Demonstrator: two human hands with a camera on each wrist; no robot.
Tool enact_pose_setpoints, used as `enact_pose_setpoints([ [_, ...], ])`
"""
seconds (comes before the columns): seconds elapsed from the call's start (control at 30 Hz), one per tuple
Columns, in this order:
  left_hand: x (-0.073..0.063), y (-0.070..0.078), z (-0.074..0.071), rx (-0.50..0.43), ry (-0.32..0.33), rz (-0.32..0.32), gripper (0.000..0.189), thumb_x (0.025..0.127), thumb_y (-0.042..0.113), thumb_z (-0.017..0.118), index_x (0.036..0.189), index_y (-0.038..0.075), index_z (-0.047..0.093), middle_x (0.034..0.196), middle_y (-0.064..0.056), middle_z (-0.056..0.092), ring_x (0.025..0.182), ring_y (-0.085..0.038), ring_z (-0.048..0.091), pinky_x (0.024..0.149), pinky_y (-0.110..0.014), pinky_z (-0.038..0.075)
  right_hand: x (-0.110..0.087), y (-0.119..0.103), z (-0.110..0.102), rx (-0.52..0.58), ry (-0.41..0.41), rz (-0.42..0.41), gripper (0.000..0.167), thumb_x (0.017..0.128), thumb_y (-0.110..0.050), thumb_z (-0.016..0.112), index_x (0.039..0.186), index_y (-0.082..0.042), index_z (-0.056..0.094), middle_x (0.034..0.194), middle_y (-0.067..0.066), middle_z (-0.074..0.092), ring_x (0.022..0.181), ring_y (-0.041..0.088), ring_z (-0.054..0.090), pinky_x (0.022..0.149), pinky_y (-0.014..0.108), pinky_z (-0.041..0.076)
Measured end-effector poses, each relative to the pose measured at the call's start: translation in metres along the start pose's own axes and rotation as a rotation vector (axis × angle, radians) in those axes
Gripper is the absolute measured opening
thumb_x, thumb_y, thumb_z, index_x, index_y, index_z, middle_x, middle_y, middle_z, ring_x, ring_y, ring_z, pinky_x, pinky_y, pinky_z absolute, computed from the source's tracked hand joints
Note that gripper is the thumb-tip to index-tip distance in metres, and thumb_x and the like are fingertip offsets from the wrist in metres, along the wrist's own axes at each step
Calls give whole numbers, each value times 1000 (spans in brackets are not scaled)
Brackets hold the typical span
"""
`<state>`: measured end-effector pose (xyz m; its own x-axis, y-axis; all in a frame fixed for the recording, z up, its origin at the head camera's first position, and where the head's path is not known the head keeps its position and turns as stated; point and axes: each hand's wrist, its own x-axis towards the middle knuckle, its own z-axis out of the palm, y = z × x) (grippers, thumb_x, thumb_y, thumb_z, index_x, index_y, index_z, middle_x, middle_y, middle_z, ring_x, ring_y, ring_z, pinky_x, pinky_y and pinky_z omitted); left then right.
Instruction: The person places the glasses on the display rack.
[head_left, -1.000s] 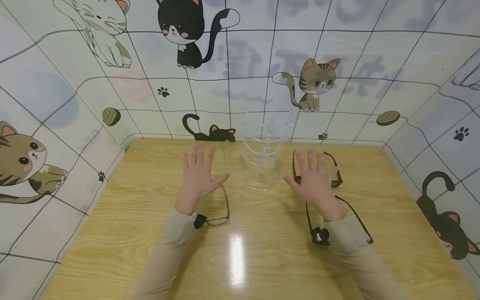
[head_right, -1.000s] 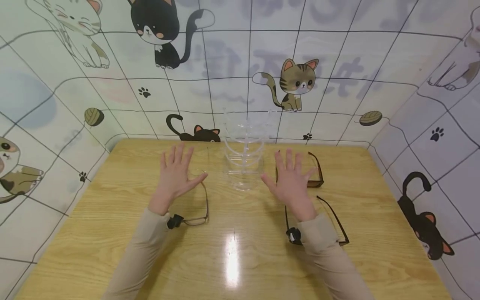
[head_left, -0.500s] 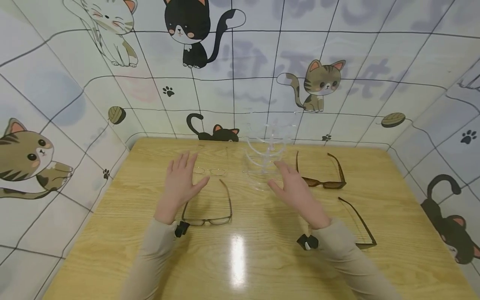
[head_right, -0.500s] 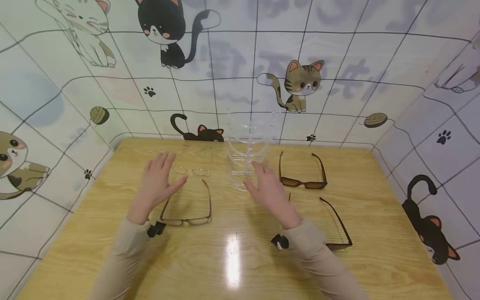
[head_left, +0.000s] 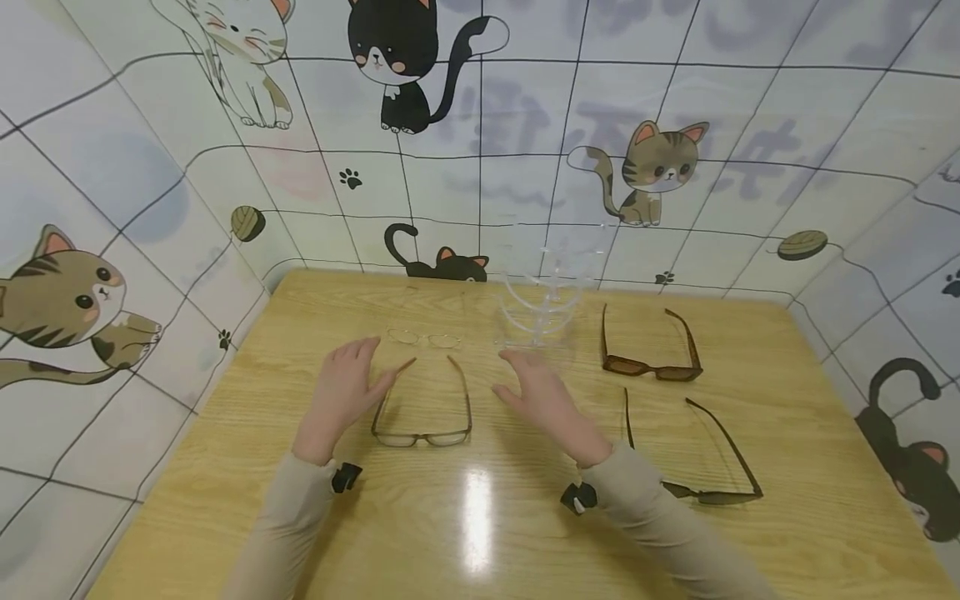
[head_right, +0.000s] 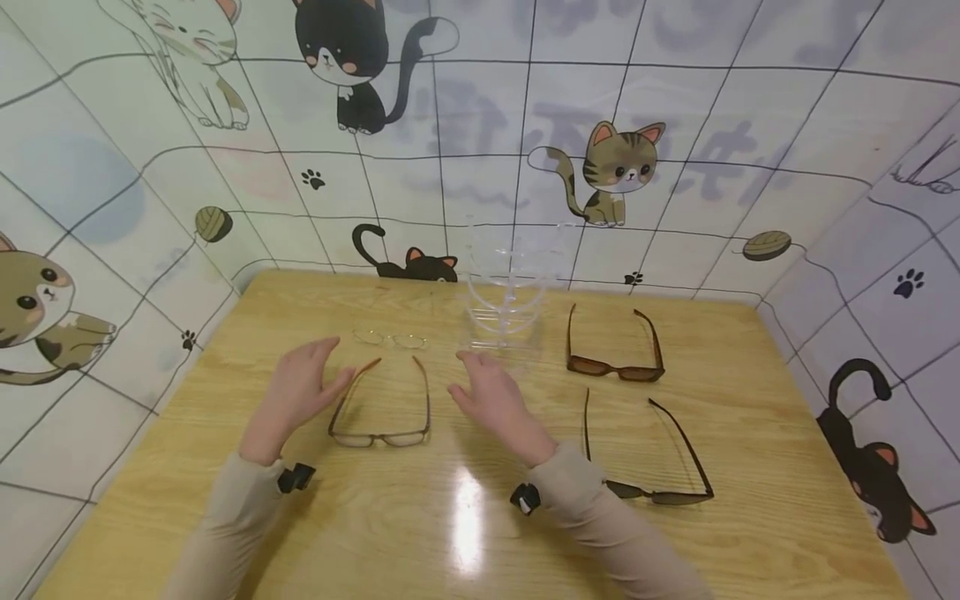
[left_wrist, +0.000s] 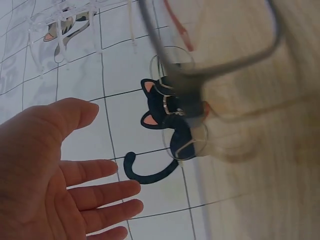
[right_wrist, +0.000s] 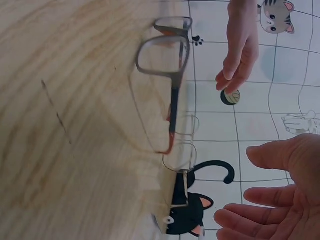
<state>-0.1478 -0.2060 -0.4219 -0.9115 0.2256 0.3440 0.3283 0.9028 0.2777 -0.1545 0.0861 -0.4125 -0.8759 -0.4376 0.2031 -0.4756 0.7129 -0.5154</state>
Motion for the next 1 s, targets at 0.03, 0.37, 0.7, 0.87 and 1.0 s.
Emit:
enact_pose_setpoints([
  [0.03,-2,-2,2,1,-7,4,53,87,27,64,122,-12,51,118,-28,56,110,-43,52,92,-55,41,0,-1,3,13,-8,5,50,87,-18,67,128,5,49,124,22,55,113,36,54,90,48,47],
  [0.37,-21,-13,17,17,-49,3,30,84,18,67,99,-9,66,92,-23,67,82,-37,64,70,-46,53,5,1,33,155,-50,37,29,87,-13,67,108,6,62,89,15,67,79,24,65,69,35,54],
  [0.7,-28,-16,22,-132,-234,-125,15,86,16,65,83,1,66,73,-6,62,63,-17,56,56,-33,49,8,1,51,208,-60,76,18,87,-13,66,93,4,66,76,8,64,65,16,59,57,26,49],
  [0.87,-30,-18,24,-183,-228,-130,15,86,15,65,75,6,63,64,2,55,55,-10,47,51,-27,42,9,2,58,239,-80,77,15,87,-13,66,79,0,67,64,3,61,51,7,50,46,20,41],
  [1.0,-31,-20,27,-249,-209,-122,15,86,11,65,71,7,63,60,3,55,52,-8,43,49,-25,40,10,5,63,300,-120,82,20,89,-11,63,72,-1,68,54,-1,55,43,4,42,40,17,35],
])
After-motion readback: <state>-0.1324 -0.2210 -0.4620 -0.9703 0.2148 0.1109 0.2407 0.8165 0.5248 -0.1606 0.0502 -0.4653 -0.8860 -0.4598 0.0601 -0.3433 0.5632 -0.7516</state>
